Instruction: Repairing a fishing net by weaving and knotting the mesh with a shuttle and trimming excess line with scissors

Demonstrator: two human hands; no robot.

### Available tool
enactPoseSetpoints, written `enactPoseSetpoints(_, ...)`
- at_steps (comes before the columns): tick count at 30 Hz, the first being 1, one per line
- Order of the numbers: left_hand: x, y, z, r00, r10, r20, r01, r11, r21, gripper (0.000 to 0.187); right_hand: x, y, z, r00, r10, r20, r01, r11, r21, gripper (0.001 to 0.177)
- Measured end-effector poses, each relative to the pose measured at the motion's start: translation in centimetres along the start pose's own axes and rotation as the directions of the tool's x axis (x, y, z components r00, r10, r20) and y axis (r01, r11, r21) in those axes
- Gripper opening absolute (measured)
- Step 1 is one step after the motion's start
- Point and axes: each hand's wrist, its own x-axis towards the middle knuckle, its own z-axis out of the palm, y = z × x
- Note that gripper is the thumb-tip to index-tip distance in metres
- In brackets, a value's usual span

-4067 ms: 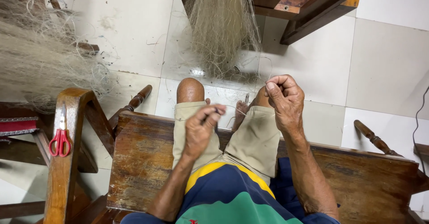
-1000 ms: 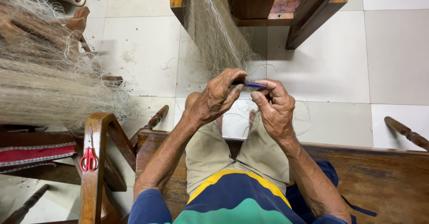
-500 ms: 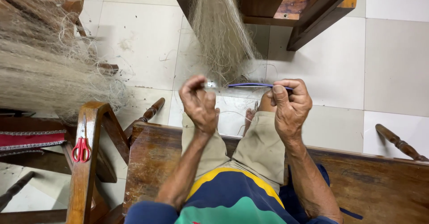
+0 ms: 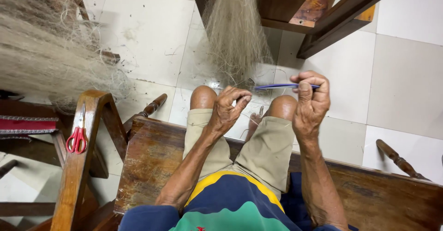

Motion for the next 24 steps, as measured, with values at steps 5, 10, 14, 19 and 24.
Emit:
enactPoseSetpoints(5,0.1,0.1,-1.5,1.000,0.020,-0.021,-0.020,1.000,-0.008,0.007,1.3,0.5,-1.0,0.997,-0.047,-0.054,0.046,0.999,-0.005,0.029)
enactPoseSetpoints(10,0.3,1.2,-2.8,0.999,0.024,-0.025,-0.023,0.998,0.060,0.007,2.4,-0.5,-1.2,0.996,-0.028,-0.087,0.036,0.996,0.082,0.034)
enactPoseSetpoints(14,0.1,0.6,-3.3,0.991,0.105,0.080,-0.116,0.984,0.137,0.011,3.2,-0.9,-2.1,0.987,0.036,-0.158,-0.017,0.993,0.118,0.039)
enactPoseSetpoints(19,-0.7,-1.1,-3.1,0.989,0.060,0.137,-0.074,0.992,0.099,0.031,3.6,-1.9,-3.0,0.986,-0.011,-0.166,0.033,0.991,0.128,0.037)
enactPoseSetpoints(24,-1.1,-2.4,-3.2,0.990,-0.066,0.128,0.031,0.965,0.260,0.058,4.8,-1.0,-6.7,0.980,-0.089,-0.179,0.139,0.947,0.291,0.028)
